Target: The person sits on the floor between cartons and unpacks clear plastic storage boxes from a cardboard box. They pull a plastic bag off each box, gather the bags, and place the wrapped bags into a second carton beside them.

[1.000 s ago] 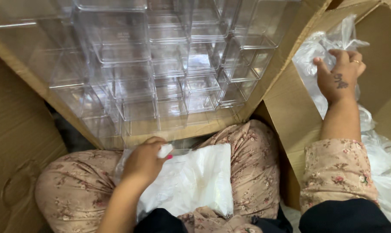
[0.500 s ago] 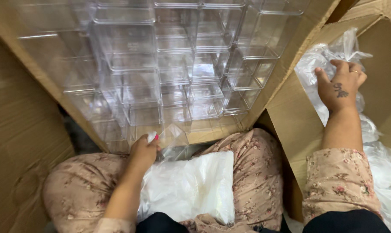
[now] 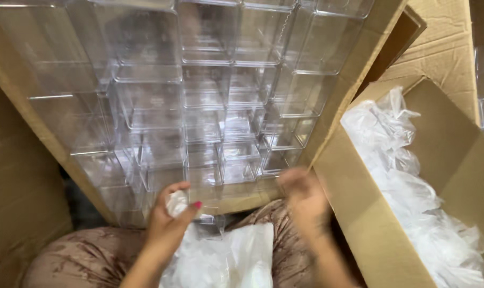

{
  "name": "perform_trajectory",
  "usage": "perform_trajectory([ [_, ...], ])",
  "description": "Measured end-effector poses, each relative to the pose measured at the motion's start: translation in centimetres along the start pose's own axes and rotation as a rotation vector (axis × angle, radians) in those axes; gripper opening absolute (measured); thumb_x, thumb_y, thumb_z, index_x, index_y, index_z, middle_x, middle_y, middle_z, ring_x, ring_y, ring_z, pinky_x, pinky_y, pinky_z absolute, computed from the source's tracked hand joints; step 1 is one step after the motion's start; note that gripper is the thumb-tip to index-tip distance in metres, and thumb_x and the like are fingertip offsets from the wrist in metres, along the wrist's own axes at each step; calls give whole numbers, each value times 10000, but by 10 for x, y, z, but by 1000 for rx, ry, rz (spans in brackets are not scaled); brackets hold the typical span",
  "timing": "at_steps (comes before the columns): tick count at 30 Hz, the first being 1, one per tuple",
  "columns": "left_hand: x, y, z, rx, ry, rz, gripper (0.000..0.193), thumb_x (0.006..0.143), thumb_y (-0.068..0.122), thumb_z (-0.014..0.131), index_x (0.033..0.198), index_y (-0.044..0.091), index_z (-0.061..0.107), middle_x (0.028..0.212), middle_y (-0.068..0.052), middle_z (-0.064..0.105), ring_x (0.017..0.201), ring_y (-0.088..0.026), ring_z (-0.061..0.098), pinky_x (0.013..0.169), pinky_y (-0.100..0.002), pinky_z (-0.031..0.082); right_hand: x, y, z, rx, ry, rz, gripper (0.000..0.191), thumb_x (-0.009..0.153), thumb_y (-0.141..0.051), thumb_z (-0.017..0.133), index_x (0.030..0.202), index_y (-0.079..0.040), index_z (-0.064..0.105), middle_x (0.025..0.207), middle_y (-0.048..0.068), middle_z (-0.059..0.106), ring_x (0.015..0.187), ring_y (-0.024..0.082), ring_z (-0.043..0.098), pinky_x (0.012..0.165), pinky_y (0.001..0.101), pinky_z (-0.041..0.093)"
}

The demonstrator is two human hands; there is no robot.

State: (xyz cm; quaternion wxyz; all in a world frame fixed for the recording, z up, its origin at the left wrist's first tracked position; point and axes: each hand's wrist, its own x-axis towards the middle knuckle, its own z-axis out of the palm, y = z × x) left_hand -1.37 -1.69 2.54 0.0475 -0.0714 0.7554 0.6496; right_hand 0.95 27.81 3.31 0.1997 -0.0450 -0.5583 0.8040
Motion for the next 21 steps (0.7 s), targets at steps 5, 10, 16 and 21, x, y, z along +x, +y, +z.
perform_trajectory([
  [5, 4, 10, 38, -491, -229, -151, 535, 757, -6, 703, 1267, 144, 644, 877, -59, 681, 797, -156, 639, 683, -283, 514, -78, 67, 61, -218, -269, 322, 225, 883, -63, 748, 1102, -62, 701, 951, -10, 720, 864, 77, 672, 758, 245, 560],
  [10, 6, 0, 41, -492, -372, -90, 371, 795, -25, 729, 1163, -7, 678, 913, -53, 711, 833, -141, 665, 727, -281, 540, -51, 55, 31, -302, -249, 265, 117, 913, -62, 761, 1015, -5, 755, 854, 19, 728, 738, 74, 614, 663, 224, 501],
  [16, 7, 0, 45, -414, -333, -97, 469, 755, -29, 746, 1203, 91, 676, 957, -17, 757, 868, -106, 693, 783, -261, 568, -32, 29, 19, -308, -151, 261, 123, 932, -37, 753, 1025, 13, 690, 824, 22, 668, 714, 86, 570, 626, 235, 456],
  [21, 4, -3, 53, -396, -357, -22, 252, 809, 11, 749, 1060, 9, 722, 933, -57, 764, 872, -125, 709, 776, -289, 583, -50, 41, 46, -77, -280, 321, 352, 838, 63, 760, 1154, 1, 617, 945, 24, 648, 870, 97, 629, 778, 234, 535],
])
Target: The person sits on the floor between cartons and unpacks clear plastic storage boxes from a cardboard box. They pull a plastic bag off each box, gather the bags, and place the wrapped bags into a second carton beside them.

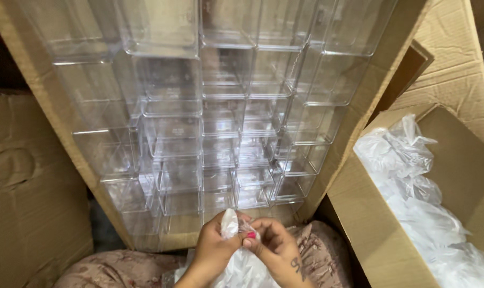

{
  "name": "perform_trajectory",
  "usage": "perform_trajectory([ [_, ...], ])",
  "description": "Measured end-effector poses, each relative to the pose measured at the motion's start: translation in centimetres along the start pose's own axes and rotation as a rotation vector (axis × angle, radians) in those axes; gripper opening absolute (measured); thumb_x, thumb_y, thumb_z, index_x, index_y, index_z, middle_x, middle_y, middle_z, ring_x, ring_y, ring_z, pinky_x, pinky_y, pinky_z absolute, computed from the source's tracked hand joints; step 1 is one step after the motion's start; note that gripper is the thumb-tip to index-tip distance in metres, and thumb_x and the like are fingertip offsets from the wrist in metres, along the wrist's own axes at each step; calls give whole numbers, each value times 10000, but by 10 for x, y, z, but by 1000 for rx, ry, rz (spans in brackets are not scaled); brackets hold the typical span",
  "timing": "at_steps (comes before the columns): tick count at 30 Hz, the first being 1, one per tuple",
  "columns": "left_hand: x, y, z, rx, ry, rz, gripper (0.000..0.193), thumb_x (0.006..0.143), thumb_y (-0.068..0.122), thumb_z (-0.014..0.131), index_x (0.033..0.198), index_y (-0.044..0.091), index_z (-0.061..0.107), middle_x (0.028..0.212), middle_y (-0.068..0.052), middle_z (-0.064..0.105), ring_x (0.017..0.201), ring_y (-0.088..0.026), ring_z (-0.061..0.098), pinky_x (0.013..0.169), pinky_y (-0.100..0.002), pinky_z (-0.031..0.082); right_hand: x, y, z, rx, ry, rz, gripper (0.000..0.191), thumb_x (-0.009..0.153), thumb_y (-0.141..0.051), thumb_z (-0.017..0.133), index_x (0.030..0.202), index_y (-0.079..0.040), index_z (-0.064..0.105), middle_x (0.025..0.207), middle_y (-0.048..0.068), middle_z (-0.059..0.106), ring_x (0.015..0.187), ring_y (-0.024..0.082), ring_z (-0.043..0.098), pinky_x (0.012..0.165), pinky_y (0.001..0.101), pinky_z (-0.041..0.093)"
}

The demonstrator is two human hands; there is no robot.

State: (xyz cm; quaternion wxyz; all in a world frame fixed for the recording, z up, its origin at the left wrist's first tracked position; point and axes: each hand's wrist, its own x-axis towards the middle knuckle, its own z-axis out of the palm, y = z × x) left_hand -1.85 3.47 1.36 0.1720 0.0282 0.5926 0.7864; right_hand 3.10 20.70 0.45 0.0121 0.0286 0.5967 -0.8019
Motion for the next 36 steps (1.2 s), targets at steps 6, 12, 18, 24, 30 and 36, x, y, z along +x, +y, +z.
perform_trajectory([
  [6, 0, -6, -22, 59, 41, 13, 187, 823, 84, 798, 994, 13, 769, 922, -42, 791, 856, -104, 706, 789, -270, 565, 6, 8, -9, 3, 59, -17, 342, 812, 112, 758, 1118, 38, 622, 879, 48, 640, 809, 124, 625, 722, 257, 510],
  [12, -4, 2, -21, 24, 142, -28, 208, 806, 57, 811, 999, -15, 786, 881, -68, 782, 793, -130, 688, 727, -298, 563, 4, -13, -4, 30, 46, -78, 547, 745, 109, 721, 1256, -1, 561, 934, 1, 633, 870, 99, 628, 788, 254, 529],
  [18, -19, 14, -9, 67, 85, -43, 246, 784, 1, 776, 1028, -21, 805, 931, -70, 821, 798, -118, 711, 725, -286, 575, -11, -25, 19, -66, 140, -12, 394, 828, -9, 784, 1207, 38, 685, 959, 53, 738, 882, 116, 657, 811, 261, 533],
  [24, -36, 18, -7, 45, 15, 105, 170, 821, 62, 766, 964, -17, 812, 893, -41, 827, 807, -102, 730, 743, -244, 584, -31, -28, 26, -42, 171, 9, 228, 867, -70, 779, 1050, 65, 761, 910, 70, 775, 802, 110, 673, 742, 254, 542],
  [30, -58, 26, 2, 65, -5, 179, 189, 938, 151, 725, 963, -28, 780, 826, -11, 763, 749, -64, 645, 677, -219, 523, -55, -37, 38, -35, 186, 7, 190, 910, -109, 727, 1038, 32, 733, 918, 45, 770, 753, 67, 633, 657, 213, 489],
  [36, -92, 45, 7, 13, 5, 196, 380, 743, 7, 795, 1119, 38, 745, 869, 1, 749, 798, -50, 673, 708, -203, 546, -77, -42, 36, -40, 283, -178, 166, 897, -65, 759, 1044, 4, 726, 893, 25, 731, 763, 77, 625, 690, 220, 501],
])
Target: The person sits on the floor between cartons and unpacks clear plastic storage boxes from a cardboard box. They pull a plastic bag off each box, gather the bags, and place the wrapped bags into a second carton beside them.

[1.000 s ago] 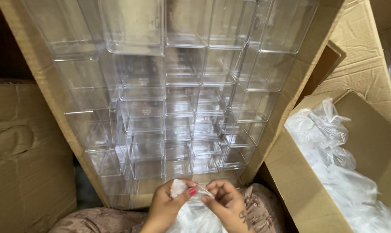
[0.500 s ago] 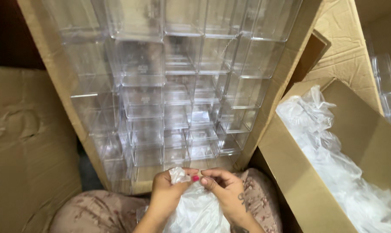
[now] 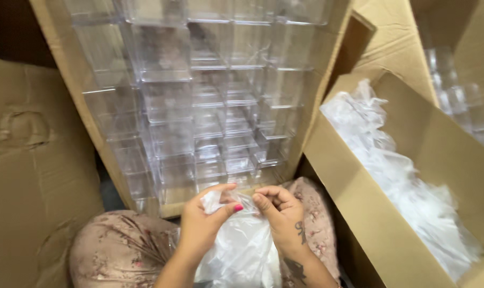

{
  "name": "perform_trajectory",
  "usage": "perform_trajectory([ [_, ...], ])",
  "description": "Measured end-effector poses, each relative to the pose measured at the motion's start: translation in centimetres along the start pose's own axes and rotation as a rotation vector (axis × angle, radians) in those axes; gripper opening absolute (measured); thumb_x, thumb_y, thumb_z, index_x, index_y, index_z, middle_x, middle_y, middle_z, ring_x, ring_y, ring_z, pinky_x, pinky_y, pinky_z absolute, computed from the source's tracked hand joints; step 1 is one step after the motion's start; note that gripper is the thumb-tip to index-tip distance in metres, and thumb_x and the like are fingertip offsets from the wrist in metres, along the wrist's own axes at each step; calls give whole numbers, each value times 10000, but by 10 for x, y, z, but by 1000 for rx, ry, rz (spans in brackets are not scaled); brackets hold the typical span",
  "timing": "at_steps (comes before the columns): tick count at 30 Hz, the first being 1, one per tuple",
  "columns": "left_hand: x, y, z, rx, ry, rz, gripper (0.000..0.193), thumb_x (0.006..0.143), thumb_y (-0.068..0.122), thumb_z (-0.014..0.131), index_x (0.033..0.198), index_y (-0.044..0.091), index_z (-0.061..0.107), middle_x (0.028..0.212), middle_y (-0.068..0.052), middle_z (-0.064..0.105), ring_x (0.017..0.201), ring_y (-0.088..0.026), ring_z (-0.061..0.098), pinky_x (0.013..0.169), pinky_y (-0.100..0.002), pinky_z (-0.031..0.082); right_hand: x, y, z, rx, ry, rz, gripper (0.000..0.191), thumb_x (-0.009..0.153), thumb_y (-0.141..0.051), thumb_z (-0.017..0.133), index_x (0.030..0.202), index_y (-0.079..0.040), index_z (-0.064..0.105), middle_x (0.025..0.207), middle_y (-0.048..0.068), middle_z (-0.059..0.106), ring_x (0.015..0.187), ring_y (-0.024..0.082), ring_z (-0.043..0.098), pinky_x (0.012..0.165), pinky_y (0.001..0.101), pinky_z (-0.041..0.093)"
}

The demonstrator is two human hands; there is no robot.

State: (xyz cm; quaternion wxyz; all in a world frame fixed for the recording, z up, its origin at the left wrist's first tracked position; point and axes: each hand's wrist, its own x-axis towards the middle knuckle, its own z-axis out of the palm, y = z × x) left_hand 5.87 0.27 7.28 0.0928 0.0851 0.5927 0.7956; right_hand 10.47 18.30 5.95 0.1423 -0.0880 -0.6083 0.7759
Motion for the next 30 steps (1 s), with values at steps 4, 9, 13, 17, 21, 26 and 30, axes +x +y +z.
perform_trajectory([
  [4, -17, 9, 4, 50, 50, -49, 298, 797, 10, 774, 1095, 21, 785, 900, -32, 798, 783, -74, 689, 696, -226, 538, -16, -12, -3, -22, -3, -49, 206, 833, 15, 802, 1017, 9, 712, 927, 32, 735, 810, 96, 644, 746, 242, 531],
  [9, -42, 6, 2, 101, 74, -32, 211, 802, 14, 807, 1012, -10, 811, 904, -44, 797, 784, -80, 677, 709, -244, 537, -49, -29, 0, -53, -174, -23, 338, 810, 2, 766, 1138, -20, 688, 1046, 20, 734, 967, 74, 674, 859, 235, 552],
  [13, -58, 1, -1, 33, -17, 90, 156, 862, 58, 777, 995, -19, 805, 901, -42, 802, 807, -83, 707, 750, -240, 572, -64, -22, 2, -43, -250, 58, 290, 858, -34, 756, 1141, 24, 730, 1055, 65, 765, 928, 99, 692, 830, 246, 562],
  [17, -70, 0, -2, 18, -31, 80, 158, 900, 125, 742, 968, -6, 796, 846, -32, 775, 754, -83, 670, 699, -239, 548, -75, -8, 2, -28, -225, 42, 191, 933, -73, 751, 1069, 60, 756, 962, 95, 746, 834, 115, 659, 769, 260, 545],
  [21, -79, 3, -4, -52, -59, 33, 354, 1041, 265, 653, 799, 8, 685, 692, 13, 595, 630, -75, 473, 574, -238, 383, -81, -7, 6, 24, -301, -75, 176, 1049, -130, 694, 982, 32, 714, 976, 43, 677, 869, 87, 602, 798, 235, 501],
  [26, -76, -1, -7, -759, -157, -314, 445, 1007, 380, 542, 662, 100, 571, 666, -45, 565, 683, -171, 584, 707, -299, 491, -70, -14, 9, 328, -79, 423, 306, 965, -315, 528, 843, -73, 671, 789, 34, 663, 688, 133, 621, 646, 286, 540],
  [30, -60, -7, -15, -970, -252, -341, 425, 1042, 217, 663, 655, 141, 504, 598, -8, 513, 572, -152, 519, 614, -311, 476, -36, -14, -5, 803, -381, 356, 441, 1145, -389, 477, 788, -134, 523, 692, 4, 567, 637, 144, 547, 588, 293, 499],
])
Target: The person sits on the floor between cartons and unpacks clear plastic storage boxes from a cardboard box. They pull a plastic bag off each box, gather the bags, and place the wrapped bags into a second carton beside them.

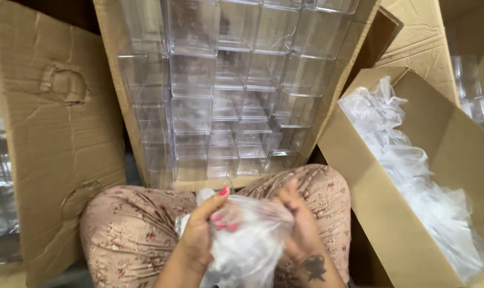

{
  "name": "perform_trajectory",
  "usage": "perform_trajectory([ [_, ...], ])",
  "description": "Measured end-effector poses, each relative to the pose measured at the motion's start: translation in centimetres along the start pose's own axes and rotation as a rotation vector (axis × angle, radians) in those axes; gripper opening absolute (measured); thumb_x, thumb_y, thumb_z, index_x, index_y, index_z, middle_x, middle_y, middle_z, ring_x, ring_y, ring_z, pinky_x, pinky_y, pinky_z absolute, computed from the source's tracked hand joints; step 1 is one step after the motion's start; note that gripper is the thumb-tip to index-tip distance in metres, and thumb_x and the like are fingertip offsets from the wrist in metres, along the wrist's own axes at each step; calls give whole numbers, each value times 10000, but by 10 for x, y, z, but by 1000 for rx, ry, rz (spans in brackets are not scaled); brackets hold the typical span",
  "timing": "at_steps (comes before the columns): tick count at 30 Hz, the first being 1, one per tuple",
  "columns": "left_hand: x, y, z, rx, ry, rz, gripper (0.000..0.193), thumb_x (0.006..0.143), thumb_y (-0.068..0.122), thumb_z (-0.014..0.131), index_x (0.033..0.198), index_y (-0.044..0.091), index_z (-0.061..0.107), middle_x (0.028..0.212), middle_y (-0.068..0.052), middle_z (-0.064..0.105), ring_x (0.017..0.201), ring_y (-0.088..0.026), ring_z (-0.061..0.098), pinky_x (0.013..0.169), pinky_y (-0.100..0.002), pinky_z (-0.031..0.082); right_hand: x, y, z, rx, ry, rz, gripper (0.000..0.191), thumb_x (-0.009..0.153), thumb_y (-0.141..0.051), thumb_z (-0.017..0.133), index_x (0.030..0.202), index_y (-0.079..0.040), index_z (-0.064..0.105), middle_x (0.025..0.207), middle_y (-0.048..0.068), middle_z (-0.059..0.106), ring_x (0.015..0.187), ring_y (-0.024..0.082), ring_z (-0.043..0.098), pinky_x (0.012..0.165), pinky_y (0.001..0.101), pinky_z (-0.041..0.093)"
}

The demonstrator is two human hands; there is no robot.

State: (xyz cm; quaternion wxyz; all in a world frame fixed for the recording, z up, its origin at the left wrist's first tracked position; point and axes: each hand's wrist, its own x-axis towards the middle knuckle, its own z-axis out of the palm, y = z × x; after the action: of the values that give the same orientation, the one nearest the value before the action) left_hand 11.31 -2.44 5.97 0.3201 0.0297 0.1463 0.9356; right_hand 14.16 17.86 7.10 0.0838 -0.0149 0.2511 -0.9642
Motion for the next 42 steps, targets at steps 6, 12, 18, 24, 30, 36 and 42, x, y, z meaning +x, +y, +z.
perform_trajectory([
  [6, 48, 25, -18, 231, 455, -14, 60, 739, 52, 607, 741, 101, 642, 650, -16, 585, 561, -130, 542, 550, -277, 462, 51, -70, -22, -222, -206, -21, 162, 940, -174, 624, 868, -120, 489, 703, -7, 489, 606, 116, 440, 535, 265, 382],
  [12, 148, 32, -74, 629, 679, 257, 150, 833, 140, 735, 866, 13, 662, 749, -55, 638, 639, -198, 587, 574, -344, 474, 137, -70, -30, -1767, 138, -533, 234, 823, 11, 617, 1050, -12, 565, 921, 145, 561, 773, 286, 551, 675, 397, 479],
  [18, 210, 2, -117, 699, 691, 334, 468, 903, 403, 752, 1141, 1, 718, 989, -53, 707, 881, -162, 627, 790, -335, 511, 164, -46, -45, -2086, 317, -737, 299, 926, -163, 636, 1180, -5, 647, 1255, 305, 577, 1058, 468, 539, 835, 497, 491],
  [24, 207, -10, -125, 672, 586, 295, 438, 956, 388, 622, 1289, 109, 678, 1165, -14, 720, 1043, -122, 630, 908, -293, 492, 152, -43, -61, -2000, 461, -490, 294, 1042, -278, 553, 1156, -12, 604, 1166, 219, 675, 1071, 416, 585, 925, 486, 483],
  [30, 203, -3, -142, 642, 338, 486, 439, 954, 296, 690, 1317, 74, 582, 1207, -50, 642, 1079, -132, 606, 966, -316, 483, 157, -49, -75, -1537, 419, -173, 366, 1047, -301, 500, 1315, -63, 570, 952, 170, 698, 902, 284, 658, 827, 378, 518],
  [36, 156, -4, -149, 590, 440, 151, 502, 1041, 409, 584, 1236, -47, 664, 997, -93, 722, 848, -188, 668, 678, -322, 487, 132, -28, -87, -1380, 368, -394, 300, 1040, -290, 553, 1142, -36, 677, 1017, 88, 685, 903, 178, 641, 794, 320, 552],
  [42, 115, -25, -109, 901, 538, 352, 295, 967, 225, 651, 1209, 81, 564, 881, -71, 659, 599, -139, 585, 499, -300, 485, 107, -4, -88, -1125, 390, -523, 307, 1041, -256, 543, 1217, -24, 640, 1091, 56, 674, 943, 145, 624, 802, 302, 532],
])
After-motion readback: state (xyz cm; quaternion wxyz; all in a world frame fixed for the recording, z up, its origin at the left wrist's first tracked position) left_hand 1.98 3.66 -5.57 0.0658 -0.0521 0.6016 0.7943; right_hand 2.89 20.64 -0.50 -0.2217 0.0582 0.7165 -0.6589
